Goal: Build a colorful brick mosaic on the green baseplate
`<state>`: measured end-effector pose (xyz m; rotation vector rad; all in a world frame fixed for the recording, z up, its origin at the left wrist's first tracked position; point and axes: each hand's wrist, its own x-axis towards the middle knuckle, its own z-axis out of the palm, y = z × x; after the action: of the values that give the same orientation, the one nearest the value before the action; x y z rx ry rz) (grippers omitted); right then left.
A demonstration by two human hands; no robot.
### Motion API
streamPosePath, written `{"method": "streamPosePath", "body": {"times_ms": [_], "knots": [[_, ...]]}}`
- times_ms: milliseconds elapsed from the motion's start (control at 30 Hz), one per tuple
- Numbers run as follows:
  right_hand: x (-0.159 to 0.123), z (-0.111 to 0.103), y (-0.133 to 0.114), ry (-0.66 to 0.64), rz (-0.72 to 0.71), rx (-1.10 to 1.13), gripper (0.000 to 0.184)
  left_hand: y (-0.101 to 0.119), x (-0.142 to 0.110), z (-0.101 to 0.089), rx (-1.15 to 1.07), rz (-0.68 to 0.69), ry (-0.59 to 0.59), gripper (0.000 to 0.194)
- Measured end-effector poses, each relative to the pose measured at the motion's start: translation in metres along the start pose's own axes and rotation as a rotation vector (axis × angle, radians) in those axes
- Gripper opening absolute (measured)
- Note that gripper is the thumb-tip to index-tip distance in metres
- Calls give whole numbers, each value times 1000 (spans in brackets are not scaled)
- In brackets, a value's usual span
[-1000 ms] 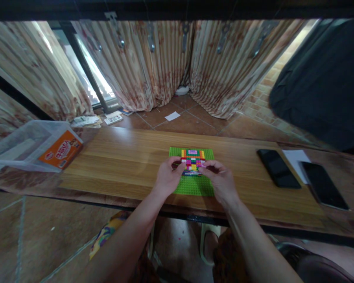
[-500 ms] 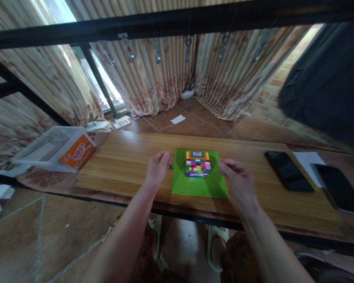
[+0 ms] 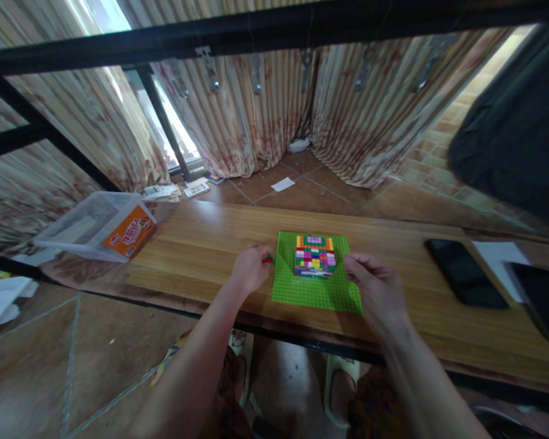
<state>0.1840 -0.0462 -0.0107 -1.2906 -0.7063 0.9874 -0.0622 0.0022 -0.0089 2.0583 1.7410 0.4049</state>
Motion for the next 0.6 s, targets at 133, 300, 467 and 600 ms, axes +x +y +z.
{"method": "streamPosePath", "body": {"times_ms": [133, 300, 467, 600], "knots": [[-1, 0, 0, 2, -18, -20, 26, 4, 0, 1, 61, 23, 3, 28], [0, -1, 3, -22, -32, -40, 24, 7, 0, 1, 93, 18, -6, 23], [0, -1, 4, -30, -37, -32, 21, 3, 0, 2, 106, 32, 17, 28], [-1, 0, 1, -40, -44, -37, 20, 1, 1, 3, 106, 73, 52, 34]]}}
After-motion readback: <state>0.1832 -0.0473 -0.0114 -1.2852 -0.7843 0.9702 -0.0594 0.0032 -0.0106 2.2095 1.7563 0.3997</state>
